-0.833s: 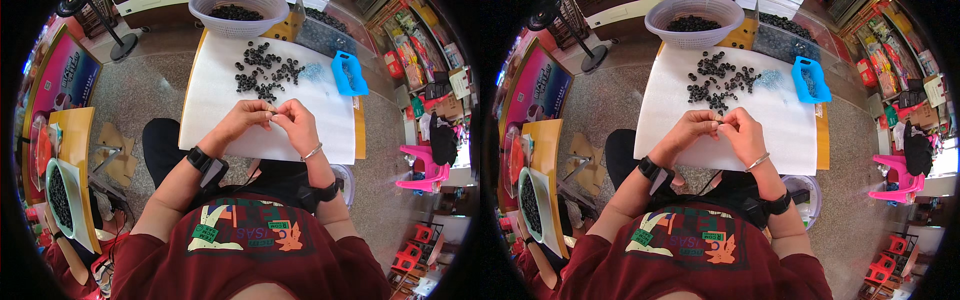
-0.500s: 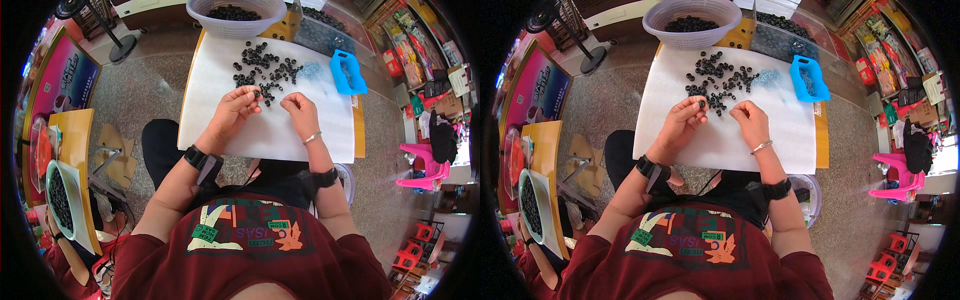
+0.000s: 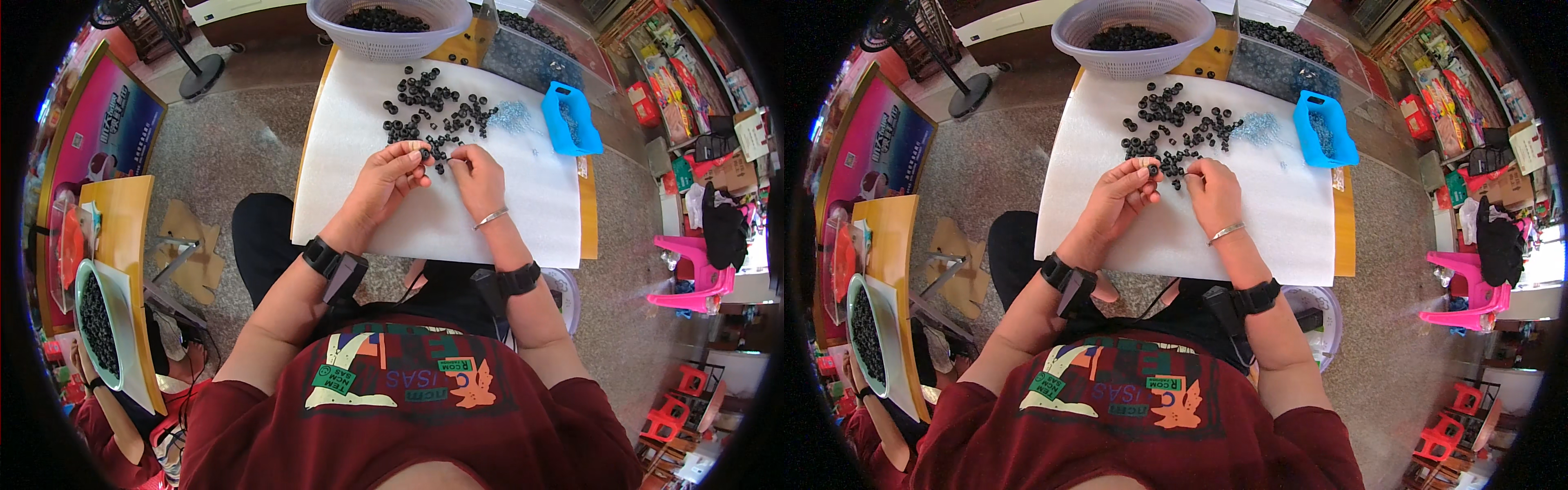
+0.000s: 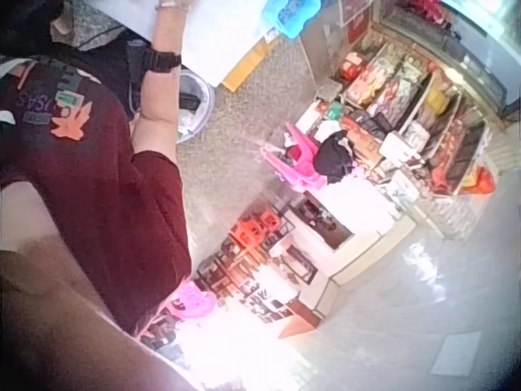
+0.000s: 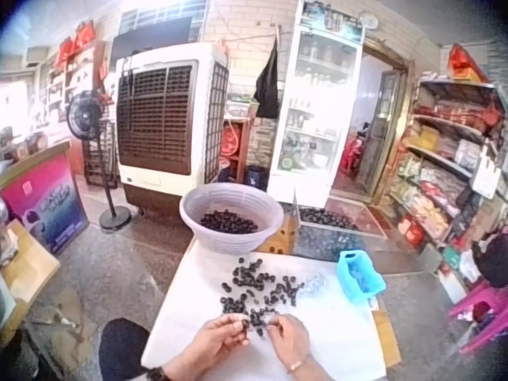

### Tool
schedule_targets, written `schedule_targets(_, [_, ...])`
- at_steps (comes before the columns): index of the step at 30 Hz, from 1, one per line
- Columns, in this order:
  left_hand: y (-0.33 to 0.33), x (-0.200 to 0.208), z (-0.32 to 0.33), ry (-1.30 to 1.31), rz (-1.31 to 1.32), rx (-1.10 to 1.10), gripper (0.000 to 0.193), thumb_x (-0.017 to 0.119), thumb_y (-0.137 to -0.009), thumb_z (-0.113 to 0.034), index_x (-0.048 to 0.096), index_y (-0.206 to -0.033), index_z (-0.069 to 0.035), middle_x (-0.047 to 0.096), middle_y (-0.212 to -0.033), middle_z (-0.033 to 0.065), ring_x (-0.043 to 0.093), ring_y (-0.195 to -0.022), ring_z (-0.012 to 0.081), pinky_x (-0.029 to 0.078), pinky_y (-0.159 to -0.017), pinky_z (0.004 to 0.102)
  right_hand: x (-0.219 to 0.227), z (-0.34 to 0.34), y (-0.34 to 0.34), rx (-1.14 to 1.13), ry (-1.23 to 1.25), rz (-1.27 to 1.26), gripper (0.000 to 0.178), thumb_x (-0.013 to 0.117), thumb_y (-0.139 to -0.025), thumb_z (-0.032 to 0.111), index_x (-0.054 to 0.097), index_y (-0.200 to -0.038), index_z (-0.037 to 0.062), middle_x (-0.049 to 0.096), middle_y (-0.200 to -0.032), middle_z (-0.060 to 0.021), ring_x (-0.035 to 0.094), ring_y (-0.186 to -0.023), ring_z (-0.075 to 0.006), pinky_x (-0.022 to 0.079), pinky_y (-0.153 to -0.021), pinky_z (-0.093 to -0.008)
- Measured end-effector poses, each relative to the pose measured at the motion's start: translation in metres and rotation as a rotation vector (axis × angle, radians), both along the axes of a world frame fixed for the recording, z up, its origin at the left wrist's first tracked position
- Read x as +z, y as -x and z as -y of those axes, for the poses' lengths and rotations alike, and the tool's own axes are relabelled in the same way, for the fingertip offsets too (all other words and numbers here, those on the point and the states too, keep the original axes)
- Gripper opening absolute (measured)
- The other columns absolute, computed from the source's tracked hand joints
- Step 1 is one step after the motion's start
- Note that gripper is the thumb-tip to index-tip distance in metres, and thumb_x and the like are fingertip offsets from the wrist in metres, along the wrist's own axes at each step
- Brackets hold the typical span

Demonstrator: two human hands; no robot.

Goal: Assemble small black plastic components by hand on a padded surface.

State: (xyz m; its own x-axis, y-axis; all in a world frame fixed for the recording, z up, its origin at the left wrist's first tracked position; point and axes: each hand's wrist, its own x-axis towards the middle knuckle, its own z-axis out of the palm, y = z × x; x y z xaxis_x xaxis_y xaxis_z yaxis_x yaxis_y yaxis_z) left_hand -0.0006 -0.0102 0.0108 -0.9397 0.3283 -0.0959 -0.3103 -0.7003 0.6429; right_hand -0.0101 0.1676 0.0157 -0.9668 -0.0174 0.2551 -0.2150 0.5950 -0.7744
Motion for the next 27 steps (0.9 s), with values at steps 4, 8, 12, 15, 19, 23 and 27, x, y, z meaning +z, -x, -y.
schedule_targets(4, [0.001, -0.002, 0.001, 0.008, 0.0, -0.012, 0.018, 0.054, -0.091, -0.007, 0.059, -0.105, 0.003, 0.062, -0.091, 0.0086, 0.057, -0.071, 0.0088, 0.054, -0.07, 0.0254, 0.001, -0.011, -0.002, -0.075, 0.163, 0.06, 0.008, 0.06, -0.076, 0.006, 0.063, -0.084, 0.0037, 0.06, -0.076, -0.0117, 0.057, -0.076, -0.0306, 0.046, -0.07, -0.0401])
schedule_targets(8, [0.001, -0.002, 0.0, 0.011, 0.013, -0.014, 0.017, 0.054, -0.091, -0.006, 0.059, -0.105, 0.002, 0.062, -0.091, 0.0087, 0.057, -0.07, 0.0088, 0.055, -0.069, 0.0255, -0.013, -0.024, -0.001, 0.03, -0.259, -0.225, 0.012, 0.061, -0.075, 0.004, 0.064, -0.087, 0.0044, 0.06, -0.081, -0.0096, 0.057, -0.079, -0.0285, 0.046, -0.072, -0.0381])
schedule_targets(12, [0.0, 0.002, -0.001, 0.032, 0.019, -0.016, 0.017, 0.053, -0.091, -0.006, 0.059, -0.105, 0.002, 0.062, -0.09, 0.0085, 0.057, -0.071, 0.0087, 0.055, -0.068, 0.0257, -0.02, -0.03, -0.004, 0.019, -0.201, -0.256, 0.022, 0.064, -0.075, 0.004, 0.064, -0.097, 0.0049, 0.059, -0.088, -0.0093, 0.059, -0.074, -0.0209, 0.048, -0.067, -0.0306])
schedule_targets(15, [0.0, 0.0, -0.001, 0.034, 0.021, -0.011, 0.017, 0.053, -0.091, -0.005, 0.059, -0.105, 0.003, 0.061, -0.09, 0.0083, 0.058, -0.071, 0.0089, 0.054, -0.068, 0.0256, -0.012, -0.027, -0.013, -0.031, -0.044, -0.081, 0.024, 0.065, -0.072, 0.005, 0.061, -0.096, 0.0041, 0.058, -0.088, -0.0112, 0.055, -0.083, -0.027, 0.046, -0.074, -0.0364])
schedule_targets(19, [0.0, 0.0, -0.001, 0.024, 0.018, -0.006, 0.018, 0.054, -0.091, -0.005, 0.059, -0.106, 0.003, 0.062, -0.09, 0.0085, 0.058, -0.071, 0.009, 0.054, -0.068, 0.0254, -0.018, -0.027, -0.013, -0.071, -0.105, -0.118, 0.026, 0.066, -0.072, 0.005, 0.059, -0.097, 0.0042, 0.058, -0.091, -0.0122, 0.055, -0.083, -0.027, 0.046, -0.074, -0.0365])
schedule_targets(23, [0.0, 0.0, -0.001, 0.041, 0.012, -0.02, 0.017, 0.054, -0.091, -0.005, 0.059, -0.106, 0.003, 0.062, -0.09, 0.0087, 0.058, -0.071, 0.0092, 0.054, -0.068, 0.0257, -0.022, -0.024, -0.006, -0.083, -0.167, -0.191, 0.016, 0.065, -0.074, 0.005, 0.06, -0.088, 0.0044, 0.058, -0.086, -0.0098, 0.055, -0.083, -0.0272, 0.045, -0.074, -0.0376])
schedule_targets(27, [-0.001, 0.001, -0.001, 0.049, 0.024, -0.023, 0.017, 0.055, -0.09, -0.005, 0.06, -0.105, 0.002, 0.062, -0.089, 0.0089, 0.058, -0.071, 0.0096, 0.054, -0.069, 0.0264, -0.02, -0.02, -0.004, -0.126, -0.208, -0.249, 0.009, 0.063, -0.078, 0.005, 0.063, -0.087, 0.0044, 0.06, -0.081, -0.0076, 0.058, -0.078, -0.0239, 0.047, -0.072, -0.0352])
